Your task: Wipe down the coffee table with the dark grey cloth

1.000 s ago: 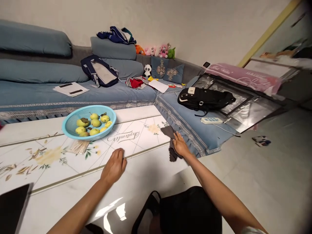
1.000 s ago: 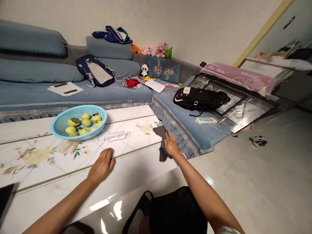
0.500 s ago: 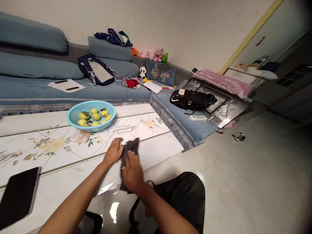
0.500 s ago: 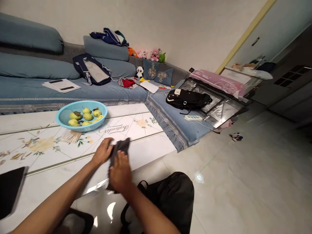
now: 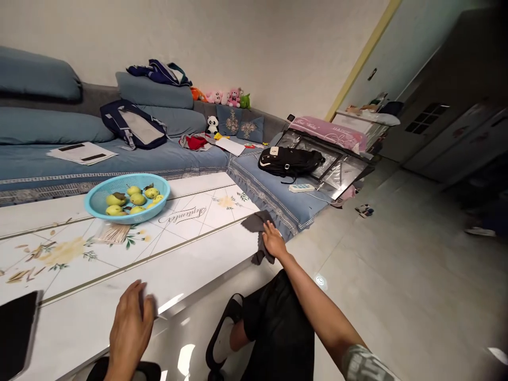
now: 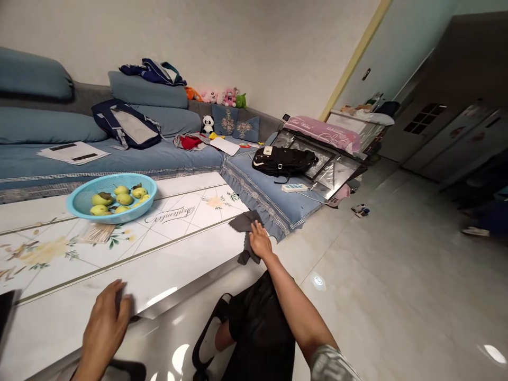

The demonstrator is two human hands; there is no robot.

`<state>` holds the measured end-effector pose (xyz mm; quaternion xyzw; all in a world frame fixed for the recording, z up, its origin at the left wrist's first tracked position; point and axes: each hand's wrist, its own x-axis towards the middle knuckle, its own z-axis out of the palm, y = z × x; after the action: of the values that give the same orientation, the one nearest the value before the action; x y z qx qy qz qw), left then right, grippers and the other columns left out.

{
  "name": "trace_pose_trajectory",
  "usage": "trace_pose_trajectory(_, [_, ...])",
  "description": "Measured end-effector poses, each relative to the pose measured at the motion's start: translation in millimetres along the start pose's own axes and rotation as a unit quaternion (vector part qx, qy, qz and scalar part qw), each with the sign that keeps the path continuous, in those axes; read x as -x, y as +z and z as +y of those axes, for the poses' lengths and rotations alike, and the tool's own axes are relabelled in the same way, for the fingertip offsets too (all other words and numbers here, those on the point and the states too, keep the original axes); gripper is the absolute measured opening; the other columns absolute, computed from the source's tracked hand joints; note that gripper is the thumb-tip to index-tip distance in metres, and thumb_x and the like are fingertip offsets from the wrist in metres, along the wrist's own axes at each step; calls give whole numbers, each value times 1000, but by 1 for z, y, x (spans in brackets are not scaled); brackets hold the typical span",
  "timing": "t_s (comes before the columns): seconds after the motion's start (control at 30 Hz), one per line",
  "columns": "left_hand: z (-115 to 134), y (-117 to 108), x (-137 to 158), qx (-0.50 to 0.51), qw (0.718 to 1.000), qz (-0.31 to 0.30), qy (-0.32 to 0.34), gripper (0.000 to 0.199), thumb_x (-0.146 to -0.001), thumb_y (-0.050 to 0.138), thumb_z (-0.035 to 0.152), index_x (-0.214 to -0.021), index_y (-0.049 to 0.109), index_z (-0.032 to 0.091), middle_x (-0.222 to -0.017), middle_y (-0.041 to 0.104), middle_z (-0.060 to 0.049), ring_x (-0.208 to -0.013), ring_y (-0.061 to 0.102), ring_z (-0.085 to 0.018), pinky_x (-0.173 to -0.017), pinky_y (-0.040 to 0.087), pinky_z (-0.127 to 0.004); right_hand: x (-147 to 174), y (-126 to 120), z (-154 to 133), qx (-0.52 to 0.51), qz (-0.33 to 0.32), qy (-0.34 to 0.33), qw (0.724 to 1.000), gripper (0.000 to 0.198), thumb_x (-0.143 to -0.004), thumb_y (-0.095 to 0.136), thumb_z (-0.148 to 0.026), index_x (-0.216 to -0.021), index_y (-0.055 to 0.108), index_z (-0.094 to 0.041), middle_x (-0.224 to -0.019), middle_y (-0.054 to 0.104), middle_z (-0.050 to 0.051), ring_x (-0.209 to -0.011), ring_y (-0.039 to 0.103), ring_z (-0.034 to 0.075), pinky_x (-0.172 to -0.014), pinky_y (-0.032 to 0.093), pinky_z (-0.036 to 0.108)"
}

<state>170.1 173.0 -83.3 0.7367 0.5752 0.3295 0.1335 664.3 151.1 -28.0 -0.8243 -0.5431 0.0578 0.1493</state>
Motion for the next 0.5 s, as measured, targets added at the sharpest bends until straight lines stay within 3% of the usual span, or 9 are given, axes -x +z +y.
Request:
trace_pose_trajectory(0.07, [10,5,14,-35,998,39,32,54,-105,37,43,-143,56,10,-155,55,-24,-149,49,-41,-129,36,-60,-3,1,-9,6,15,27,1000,64,-107,29,-20,-168,37,-1,-177,26,26,-168,22,34,-134,19,63])
trace_pose_trajectory(0.13, [20,11,16,-61,995,68,45,52,-105,39,38,-145,56,9,-156,53,-24,-151,48,-41,-131,33,-61,10,22,-45,4,17,16,1000,64,-106,33,-20,-167,38,1,-176,27,26,-168,22,35,-135,18,63])
trace_pose_trajectory(0.2, [27,15,13,-78,993,83,42,52,-105,42,36,-147,55,10,-157,53,-24,-149,50,-42,-130,35,-62,36,53,-90,-10,9,-44,999,64,-105,45,-25,-165,45,-3,-177,31,21,-167,26,32,-136,22,53])
trace_pose_trajectory(0.3, [30,14,9,-95,991,78,51,55,-104,42,38,-150,53,9,-157,52,-26,-147,51,-46,-127,39,-64,72,88,-136,-61,26,-226,972,60,-109,50,-36,-165,48,-14,-179,31,10,-167,25,26,-138,21,46])
trace_pose_trajectory(0.4, [30,11,9,-97,991,66,65,57,-103,44,38,-152,51,11,-157,52,-25,-145,53,-48,-123,42,-66,79,92,-121,-76,22,-333,940,57,-113,47,-39,-166,46,-20,-179,33,6,-167,26,22,-138,22,43])
trace_pose_trajectory(0.5, [26,10,10,-78,992,62,73,58,-98,50,36,-152,50,17,-157,52,-23,-144,52,-47,-122,41,-69,58,74,-56,-64,1,-337,939,56,-110,49,-34,-165,48,-24,-177,38,5,-165,31,21,-137,25,46])
